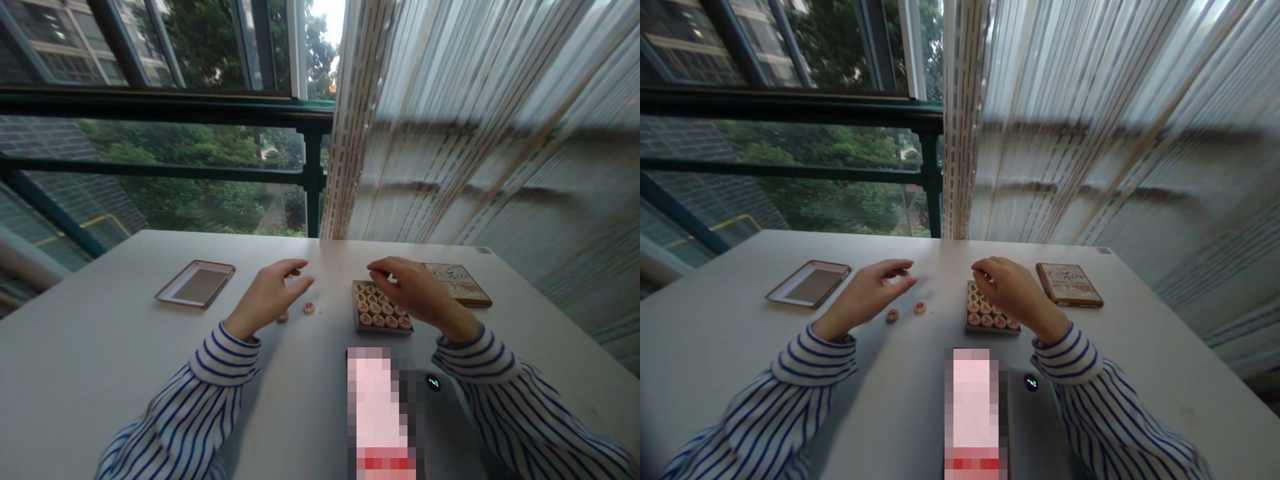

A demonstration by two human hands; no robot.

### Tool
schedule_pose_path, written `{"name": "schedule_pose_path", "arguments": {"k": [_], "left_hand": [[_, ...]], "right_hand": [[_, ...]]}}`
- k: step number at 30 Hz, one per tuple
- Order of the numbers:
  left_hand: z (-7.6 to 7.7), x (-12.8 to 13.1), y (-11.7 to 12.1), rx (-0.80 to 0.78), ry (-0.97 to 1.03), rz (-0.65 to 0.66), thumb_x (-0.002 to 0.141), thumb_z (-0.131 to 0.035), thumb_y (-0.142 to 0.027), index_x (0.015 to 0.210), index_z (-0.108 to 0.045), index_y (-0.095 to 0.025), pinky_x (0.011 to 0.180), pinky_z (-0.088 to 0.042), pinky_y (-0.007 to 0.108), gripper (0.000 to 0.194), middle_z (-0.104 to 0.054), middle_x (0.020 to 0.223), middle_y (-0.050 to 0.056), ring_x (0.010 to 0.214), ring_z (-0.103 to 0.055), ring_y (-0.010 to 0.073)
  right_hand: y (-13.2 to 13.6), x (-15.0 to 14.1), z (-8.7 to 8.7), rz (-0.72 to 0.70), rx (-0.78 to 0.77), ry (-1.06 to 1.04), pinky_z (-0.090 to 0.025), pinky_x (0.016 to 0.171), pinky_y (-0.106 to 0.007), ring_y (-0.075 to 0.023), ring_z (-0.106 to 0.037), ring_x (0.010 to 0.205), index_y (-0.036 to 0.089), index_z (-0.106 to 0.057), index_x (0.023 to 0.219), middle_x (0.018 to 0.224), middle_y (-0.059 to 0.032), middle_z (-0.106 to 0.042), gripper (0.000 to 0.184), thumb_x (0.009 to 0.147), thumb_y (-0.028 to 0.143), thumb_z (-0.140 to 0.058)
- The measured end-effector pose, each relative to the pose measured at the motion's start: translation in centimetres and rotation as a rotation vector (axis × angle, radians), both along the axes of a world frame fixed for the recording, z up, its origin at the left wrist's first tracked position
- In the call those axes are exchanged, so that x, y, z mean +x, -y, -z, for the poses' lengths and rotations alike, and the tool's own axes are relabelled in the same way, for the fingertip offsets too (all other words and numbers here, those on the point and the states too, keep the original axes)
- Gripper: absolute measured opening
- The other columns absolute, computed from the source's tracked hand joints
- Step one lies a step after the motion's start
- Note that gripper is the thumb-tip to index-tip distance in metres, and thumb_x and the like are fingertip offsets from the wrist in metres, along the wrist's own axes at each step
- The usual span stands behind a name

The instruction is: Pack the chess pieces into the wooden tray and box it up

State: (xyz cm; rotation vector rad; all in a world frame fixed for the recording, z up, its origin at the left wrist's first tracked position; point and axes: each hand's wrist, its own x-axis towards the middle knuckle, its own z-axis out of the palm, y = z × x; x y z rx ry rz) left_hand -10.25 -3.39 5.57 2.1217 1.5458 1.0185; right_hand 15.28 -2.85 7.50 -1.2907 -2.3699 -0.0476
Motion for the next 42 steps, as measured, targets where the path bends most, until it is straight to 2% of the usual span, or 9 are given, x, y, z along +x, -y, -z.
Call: {"name": "schedule_pose_path", "arguments": {"k": [4,9,18,27,31,37,42], "left_hand": [[1.2,-1.6,1.2,0.005,0.044,-0.082,0.077,-0.051,-0.042,0.103,-0.060,-0.017,0.075,-0.049,0.029,0.037,-0.066,0.098,0.006,0.084,-0.061,0.0170],[3.2,-3.4,2.2,0.048,0.057,-0.201,0.079,-0.048,-0.044,0.100,-0.061,-0.018,0.076,-0.050,0.031,0.036,-0.066,0.096,0.006,0.085,-0.061,0.0182],[5.7,-5.8,1.9,0.064,0.060,-0.324,0.076,-0.050,-0.044,0.095,-0.063,-0.015,0.075,-0.048,0.030,0.037,-0.067,0.090,0.007,0.080,-0.061,0.0186],[6.8,-7.1,1.4,-0.048,0.021,-0.286,0.076,-0.049,-0.043,0.094,-0.063,-0.014,0.074,-0.047,0.030,0.036,-0.067,0.089,0.007,0.080,-0.061,0.0180],[6.8,-7.4,1.5,-0.077,-0.036,-0.250,0.075,-0.050,-0.043,0.096,-0.063,-0.015,0.077,-0.047,0.031,0.037,-0.066,0.091,0.006,0.083,-0.060,0.0185],[6.9,-7.8,1.5,-0.109,-0.134,-0.117,0.071,-0.057,-0.038,0.101,-0.061,-0.013,0.088,-0.042,0.033,0.039,-0.064,0.103,0.009,0.096,-0.057,0.0202],[7.2,-8.0,1.4,-0.115,-0.230,-0.030,0.069,-0.060,-0.035,0.101,-0.062,-0.011,0.091,-0.041,0.033,0.040,-0.063,0.107,0.011,0.099,-0.055,0.0208]], "right_hand": [[0.2,-1.4,-0.5,-0.029,0.004,-0.009,-0.042,0.080,-0.029,-0.0169,-0.057,0.086,0.018,-0.060,0.098,0.093,-0.0053,-0.065,0.025,0.085,0.024,-0.040],[0.4,-3.2,-0.8,-0.080,-0.001,-0.007,-0.042,0.078,-0.028,-0.0161,-0.057,0.084,0.017,-0.061,0.097,0.090,-0.0055,-0.065,0.024,0.085,0.025,-0.041],[0.8,-6.1,-0.7,-0.152,-0.011,0.006,-0.041,0.076,-0.028,-0.0154,-0.057,0.082,0.015,-0.061,0.097,0.090,-0.0062,-0.064,0.024,0.085,0.023,-0.042],[1.6,-9.3,0.3,-0.262,-0.051,0.049,-0.040,0.072,-0.026,-0.0143,-0.056,0.081,0.014,-0.061,0.095,0.088,-0.0076,-0.064,0.024,0.086,0.020,-0.040],[1.7,-10.5,1.7,-0.313,-0.105,0.050,-0.039,0.070,-0.025,-0.0130,-0.055,0.077,0.015,-0.061,0.094,0.085,-0.0069,-0.064,0.023,0.087,0.019,-0.040],[1.6,-11.3,3.8,-0.338,-0.163,0.071,-0.038,0.069,-0.025,-0.0136,-0.055,0.077,0.015,-0.060,0.094,0.082,-0.0067,-0.063,0.022,0.087,0.020,-0.040],[1.5,-11.8,5.1,-0.360,-0.186,0.090,-0.037,0.068,-0.026,-0.0137,-0.054,0.075,0.016,-0.060,0.094,0.081,-0.0066,-0.062,0.023,0.087,0.020,-0.039]]}}
